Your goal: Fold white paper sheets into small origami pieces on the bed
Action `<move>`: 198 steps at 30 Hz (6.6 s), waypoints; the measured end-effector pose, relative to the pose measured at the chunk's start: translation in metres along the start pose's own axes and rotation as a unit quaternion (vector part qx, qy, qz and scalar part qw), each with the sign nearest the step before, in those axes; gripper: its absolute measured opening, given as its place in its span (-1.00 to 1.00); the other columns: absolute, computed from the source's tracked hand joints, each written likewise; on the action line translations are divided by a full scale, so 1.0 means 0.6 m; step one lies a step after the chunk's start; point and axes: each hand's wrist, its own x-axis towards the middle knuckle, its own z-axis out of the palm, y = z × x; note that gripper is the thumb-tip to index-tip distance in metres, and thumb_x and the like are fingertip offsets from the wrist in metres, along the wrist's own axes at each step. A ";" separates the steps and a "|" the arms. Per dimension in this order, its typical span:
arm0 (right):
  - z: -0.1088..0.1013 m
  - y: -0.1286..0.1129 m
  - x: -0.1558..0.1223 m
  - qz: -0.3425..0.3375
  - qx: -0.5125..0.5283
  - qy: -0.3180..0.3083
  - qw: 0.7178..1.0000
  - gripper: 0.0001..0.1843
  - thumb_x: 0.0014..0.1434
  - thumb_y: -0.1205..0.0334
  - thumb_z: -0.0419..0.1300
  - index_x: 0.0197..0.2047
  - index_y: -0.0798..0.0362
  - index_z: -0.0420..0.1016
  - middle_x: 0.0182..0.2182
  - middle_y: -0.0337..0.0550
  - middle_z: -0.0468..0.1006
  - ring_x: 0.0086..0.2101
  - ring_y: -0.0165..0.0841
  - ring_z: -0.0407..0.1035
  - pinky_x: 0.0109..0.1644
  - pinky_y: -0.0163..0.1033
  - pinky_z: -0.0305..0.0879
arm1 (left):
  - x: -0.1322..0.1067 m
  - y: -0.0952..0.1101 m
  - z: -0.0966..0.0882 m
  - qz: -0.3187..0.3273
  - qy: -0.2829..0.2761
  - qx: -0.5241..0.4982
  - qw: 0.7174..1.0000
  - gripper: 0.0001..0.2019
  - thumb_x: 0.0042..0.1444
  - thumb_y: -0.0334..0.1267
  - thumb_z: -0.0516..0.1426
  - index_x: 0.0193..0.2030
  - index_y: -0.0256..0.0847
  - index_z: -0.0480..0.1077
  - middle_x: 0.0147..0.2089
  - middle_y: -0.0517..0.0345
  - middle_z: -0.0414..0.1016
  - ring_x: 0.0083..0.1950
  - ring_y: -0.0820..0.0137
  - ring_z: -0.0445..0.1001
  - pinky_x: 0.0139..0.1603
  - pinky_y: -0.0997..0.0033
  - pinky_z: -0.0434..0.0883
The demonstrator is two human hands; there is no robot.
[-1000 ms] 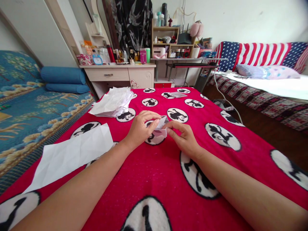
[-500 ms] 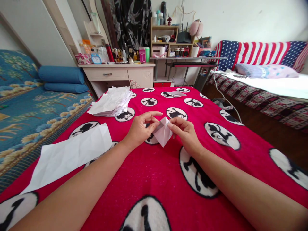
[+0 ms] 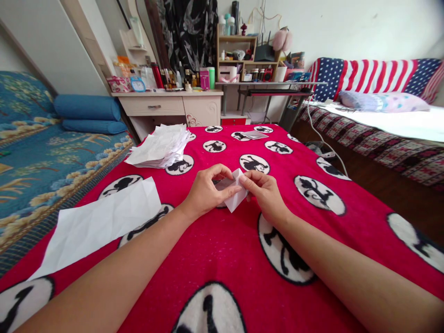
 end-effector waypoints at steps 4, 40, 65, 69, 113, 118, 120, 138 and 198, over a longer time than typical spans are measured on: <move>-0.001 0.001 -0.001 0.000 0.004 0.002 1.000 -0.68 0.07 -0.02 0.25 -0.45 0.09 0.44 -0.61 -0.31 0.35 -0.62 -0.51 0.17 -0.57 -0.37 0.07 | 0.001 -0.002 0.000 0.007 0.000 0.008 1.000 -0.85 0.01 -0.23 0.22 -0.31 -0.25 0.40 -0.30 0.13 0.51 -0.27 0.44 0.46 -0.19 0.50 0.39; 0.000 0.003 -0.001 -0.029 -0.055 0.022 0.998 -0.59 0.10 -0.02 0.23 -0.58 0.11 0.31 -0.65 -0.33 0.23 -0.59 -0.53 0.06 -0.54 -0.35 -0.09 | 0.004 -0.008 0.001 -0.100 0.011 -0.264 0.959 -0.86 -0.08 -0.29 0.23 -0.43 -0.29 0.36 -0.47 0.26 0.35 -0.46 0.54 0.28 -0.43 0.56 0.24; 0.002 0.007 -0.003 -0.048 -0.081 0.010 0.996 -0.60 0.17 -0.02 0.13 -0.55 0.10 0.31 -0.63 -0.32 0.17 -0.57 -0.51 0.03 -0.53 -0.35 -0.07 | 0.005 -0.014 0.016 -0.086 0.028 -0.134 0.987 -0.75 -0.04 -0.14 0.28 -0.34 -0.29 0.44 -0.42 0.13 0.52 -0.43 0.46 0.45 -0.40 0.52 0.39; 0.002 0.003 -0.008 -0.056 -0.112 0.005 0.992 -0.55 0.18 -0.09 0.11 -0.54 0.10 0.33 -0.62 -0.31 0.20 -0.56 -0.50 0.06 -0.52 -0.34 -0.03 | 0.002 -0.012 0.014 -0.084 0.015 -0.123 0.989 -0.75 -0.06 -0.12 0.29 -0.37 -0.30 0.47 -0.44 0.12 0.53 -0.45 0.46 0.44 -0.45 0.52 0.36; -0.016 0.004 0.006 -0.309 -0.341 0.144 0.876 -0.93 0.13 0.23 0.25 -0.29 -0.07 0.57 -0.09 -0.11 0.51 -0.03 -0.21 0.32 0.06 -0.03 0.23 | 0.003 -0.038 0.004 -0.033 0.035 -0.036 0.998 -0.84 0.04 -0.27 0.21 -0.25 -0.23 0.57 -0.28 0.09 0.61 -0.26 0.33 0.54 -0.18 0.40 0.43; -0.014 0.017 0.011 -0.144 -0.173 0.106 0.969 -0.79 0.12 0.08 0.23 -0.32 0.04 0.56 -0.24 -0.07 0.56 -0.24 -0.25 0.41 -0.25 -0.20 0.33 | 0.003 -0.044 0.012 -0.094 0.006 -0.114 0.989 -0.73 -0.03 -0.18 0.26 -0.22 -0.30 0.53 -0.33 0.09 0.58 -0.37 0.38 0.50 -0.34 0.45 0.43; -0.015 0.023 0.013 -0.044 -0.111 0.069 0.990 -0.72 0.08 0.02 0.24 -0.38 0.09 0.53 -0.48 -0.16 0.52 -0.47 -0.36 0.35 -0.46 -0.30 0.22 | 0.003 -0.045 0.012 -0.116 -0.012 -0.128 0.985 -0.70 -0.03 -0.13 0.26 -0.21 -0.31 0.52 -0.33 0.07 0.58 -0.38 0.39 0.49 -0.36 0.45 0.43; -0.031 0.040 0.020 -0.106 -0.337 -0.007 0.935 -0.84 -0.11 0.37 0.31 -0.37 0.06 0.57 -0.30 -0.15 0.48 -0.30 -0.34 0.37 -0.27 -0.28 0.29 | 0.005 -0.071 -0.002 -0.044 -0.083 0.091 0.991 -0.88 -0.17 -0.35 0.30 -0.41 -0.27 0.53 -0.45 0.23 0.41 -0.49 0.54 0.27 -0.48 0.54 0.18; -0.073 0.026 0.016 -0.003 -0.407 -0.140 0.902 -0.89 -0.02 0.32 0.23 -0.36 0.06 0.57 -0.52 -0.27 0.53 -0.51 -0.45 0.33 -0.47 -0.38 0.13 | 0.001 -0.075 -0.016 0.070 -0.147 0.109 0.981 -0.86 0.00 -0.39 0.21 -0.28 -0.21 0.57 -0.36 0.16 0.46 -0.42 0.52 0.32 -0.42 0.54 0.21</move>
